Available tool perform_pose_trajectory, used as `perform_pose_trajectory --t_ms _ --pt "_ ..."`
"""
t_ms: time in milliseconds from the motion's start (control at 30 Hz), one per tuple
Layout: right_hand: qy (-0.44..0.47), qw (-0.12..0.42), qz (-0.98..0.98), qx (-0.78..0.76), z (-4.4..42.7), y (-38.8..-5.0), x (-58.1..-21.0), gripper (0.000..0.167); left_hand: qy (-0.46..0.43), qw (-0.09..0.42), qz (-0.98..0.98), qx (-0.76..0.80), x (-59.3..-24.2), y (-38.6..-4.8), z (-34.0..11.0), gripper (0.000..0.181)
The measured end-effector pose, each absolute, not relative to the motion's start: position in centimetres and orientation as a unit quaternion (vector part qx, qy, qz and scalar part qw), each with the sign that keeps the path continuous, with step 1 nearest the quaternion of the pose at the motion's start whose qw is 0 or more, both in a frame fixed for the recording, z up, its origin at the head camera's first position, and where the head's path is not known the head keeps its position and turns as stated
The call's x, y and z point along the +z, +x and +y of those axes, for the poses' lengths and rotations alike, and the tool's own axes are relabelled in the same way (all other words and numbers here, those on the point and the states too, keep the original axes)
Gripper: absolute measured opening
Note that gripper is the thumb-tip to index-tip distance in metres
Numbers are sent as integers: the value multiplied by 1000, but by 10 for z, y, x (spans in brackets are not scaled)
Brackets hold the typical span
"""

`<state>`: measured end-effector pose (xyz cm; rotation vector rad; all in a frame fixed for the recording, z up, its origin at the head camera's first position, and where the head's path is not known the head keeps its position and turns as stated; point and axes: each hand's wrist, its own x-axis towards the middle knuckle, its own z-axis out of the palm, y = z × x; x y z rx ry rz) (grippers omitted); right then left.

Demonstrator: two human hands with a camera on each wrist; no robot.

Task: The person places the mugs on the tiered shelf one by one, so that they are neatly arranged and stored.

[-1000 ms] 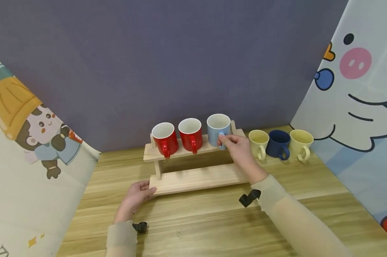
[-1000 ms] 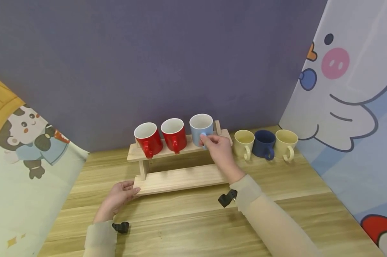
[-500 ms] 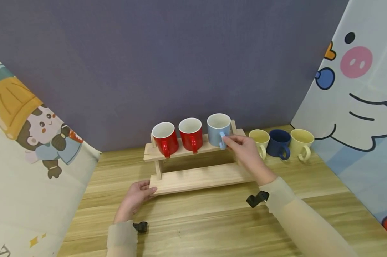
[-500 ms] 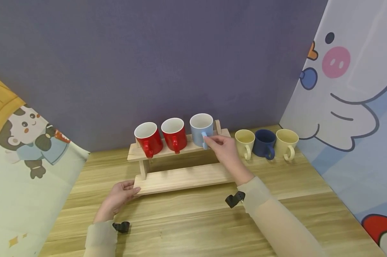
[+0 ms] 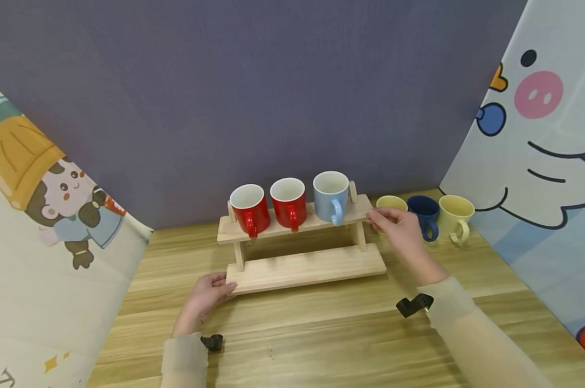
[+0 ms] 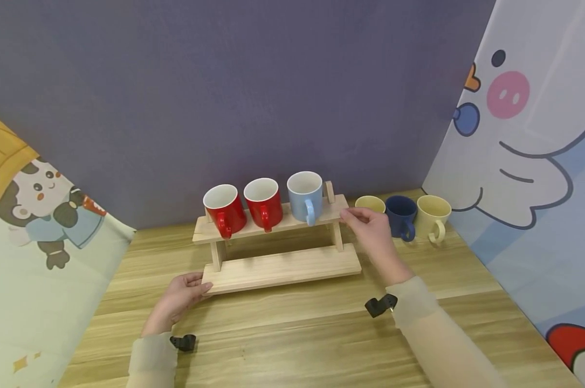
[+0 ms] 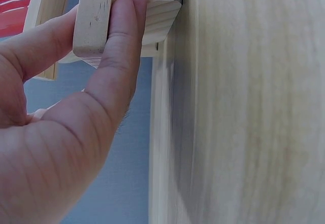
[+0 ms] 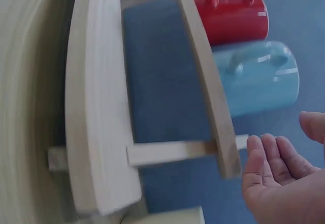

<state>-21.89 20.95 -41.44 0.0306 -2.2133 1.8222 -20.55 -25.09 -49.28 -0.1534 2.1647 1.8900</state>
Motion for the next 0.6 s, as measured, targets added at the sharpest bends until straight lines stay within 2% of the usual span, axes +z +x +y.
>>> perform_pose_trajectory --t_ms 400,600 --pt "-12 181 -770 611 252 -218 -437 41 -64 131 761 632 -493 -206 -253 52" --pt "-57 179 -804 564 270 -217 -447 46 -63 131 757 637 -494 -206 -253 52"
